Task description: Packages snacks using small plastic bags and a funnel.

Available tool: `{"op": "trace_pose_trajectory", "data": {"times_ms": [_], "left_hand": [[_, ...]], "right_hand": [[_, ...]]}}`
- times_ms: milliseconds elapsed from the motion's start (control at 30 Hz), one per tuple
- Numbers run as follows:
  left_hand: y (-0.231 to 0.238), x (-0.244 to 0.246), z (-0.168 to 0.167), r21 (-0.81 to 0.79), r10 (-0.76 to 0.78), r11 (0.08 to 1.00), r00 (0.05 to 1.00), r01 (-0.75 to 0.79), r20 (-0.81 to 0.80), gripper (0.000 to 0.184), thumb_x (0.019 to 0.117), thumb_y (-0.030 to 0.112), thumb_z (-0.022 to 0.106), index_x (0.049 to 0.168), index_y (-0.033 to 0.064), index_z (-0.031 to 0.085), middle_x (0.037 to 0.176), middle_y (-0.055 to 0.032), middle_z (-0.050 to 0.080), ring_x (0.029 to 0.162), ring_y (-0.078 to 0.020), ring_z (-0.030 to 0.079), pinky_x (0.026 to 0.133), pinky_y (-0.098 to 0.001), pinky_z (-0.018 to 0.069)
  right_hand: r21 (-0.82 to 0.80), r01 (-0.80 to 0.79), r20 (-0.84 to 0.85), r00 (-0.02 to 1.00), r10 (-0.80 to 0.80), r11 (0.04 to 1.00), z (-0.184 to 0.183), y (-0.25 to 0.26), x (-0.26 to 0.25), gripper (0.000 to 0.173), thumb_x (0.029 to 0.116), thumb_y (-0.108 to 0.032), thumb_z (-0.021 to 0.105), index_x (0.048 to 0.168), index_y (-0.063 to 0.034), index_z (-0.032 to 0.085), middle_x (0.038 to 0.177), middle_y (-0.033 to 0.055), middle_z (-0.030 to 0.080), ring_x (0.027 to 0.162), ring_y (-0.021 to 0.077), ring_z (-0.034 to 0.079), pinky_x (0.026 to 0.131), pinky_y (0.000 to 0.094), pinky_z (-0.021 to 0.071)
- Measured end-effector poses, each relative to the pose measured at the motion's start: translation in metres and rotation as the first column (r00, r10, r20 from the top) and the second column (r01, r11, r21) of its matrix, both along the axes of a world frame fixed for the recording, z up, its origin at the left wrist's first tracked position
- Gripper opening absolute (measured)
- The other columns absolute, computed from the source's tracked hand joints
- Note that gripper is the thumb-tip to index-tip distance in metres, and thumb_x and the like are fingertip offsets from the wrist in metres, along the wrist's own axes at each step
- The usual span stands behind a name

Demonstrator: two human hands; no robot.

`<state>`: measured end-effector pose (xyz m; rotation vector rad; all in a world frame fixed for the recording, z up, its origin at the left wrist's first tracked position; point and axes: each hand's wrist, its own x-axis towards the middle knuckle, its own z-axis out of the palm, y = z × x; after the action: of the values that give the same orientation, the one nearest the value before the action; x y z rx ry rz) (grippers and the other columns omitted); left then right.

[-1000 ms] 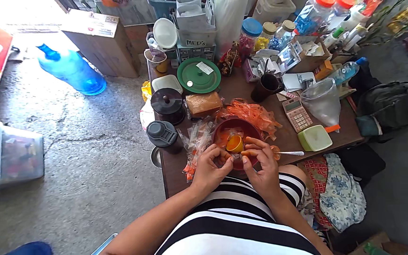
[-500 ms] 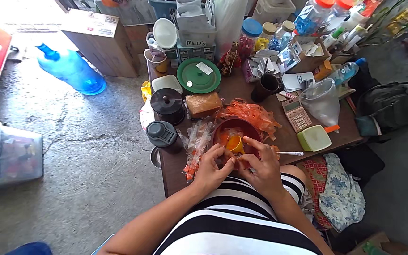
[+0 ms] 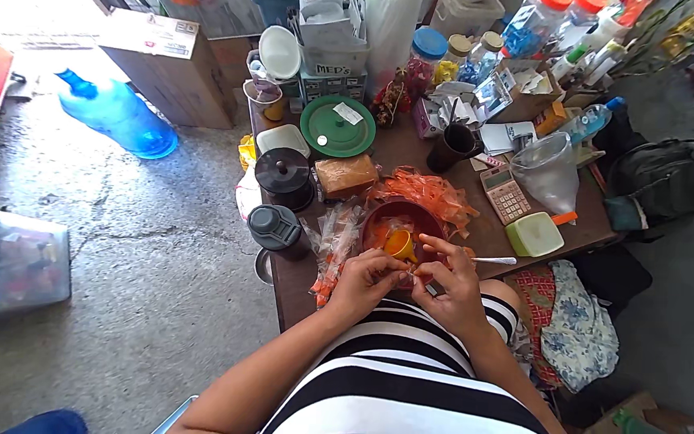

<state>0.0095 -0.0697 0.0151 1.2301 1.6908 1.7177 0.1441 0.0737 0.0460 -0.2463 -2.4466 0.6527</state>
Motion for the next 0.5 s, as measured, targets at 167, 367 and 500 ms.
{"op": "trace_pose_trajectory", "data": {"times_ms": [167,367,500], "left_hand": [[-0.0004,0.0015,-0.0005,-0.017,0.038,0.999,0.999,-0.038,-0.013,0.013,0.0937,0.014,0.073,0.098,0.0026,0.078,0.097,-0.0052,0.076,0.1,-0.0061,0.069,0.095,-0.0215,0.0528],[-0.0003,0.0028,-0.0016,-0.002,0.042,0.999,0.996,-0.043,-0.074,0.013,0.0932,0.014,0.073,0.095,0.002,0.077,0.095,-0.0063,0.076,0.099,-0.0088,0.069,0.095,-0.0239,0.0518],[-0.0026,0.0014,-0.0043,-0.011,0.072,0.997,0.995,-0.073,-0.062,0.012,0.0931,0.014,0.073,0.097,0.0038,0.078,0.095,-0.0043,0.076,0.096,-0.0071,0.069,0.093,-0.0242,0.0526]], "right_hand": [[0.049,0.009,0.034,0.999,-0.01,0.999,0.0026,0.0007,0.0025,0.02,0.0916,-0.031,0.062,0.091,-0.0146,0.073,0.129,0.0147,0.068,0.116,0.0251,0.063,0.094,0.0393,0.0485],[-0.122,-0.029,0.016,0.999,0.031,0.992,0.0011,-0.0029,-0.0001,0.019,0.0959,-0.03,0.065,0.093,-0.0133,0.074,0.13,0.0157,0.066,0.118,0.0207,0.061,0.095,0.034,0.0496],[-0.359,-0.058,-0.081,0.996,0.031,0.932,0.002,0.0032,-0.0037,0.021,0.0985,-0.022,0.062,0.096,-0.0035,0.073,0.128,0.0164,0.063,0.117,0.0086,0.062,0.096,0.0191,0.0522]]}}
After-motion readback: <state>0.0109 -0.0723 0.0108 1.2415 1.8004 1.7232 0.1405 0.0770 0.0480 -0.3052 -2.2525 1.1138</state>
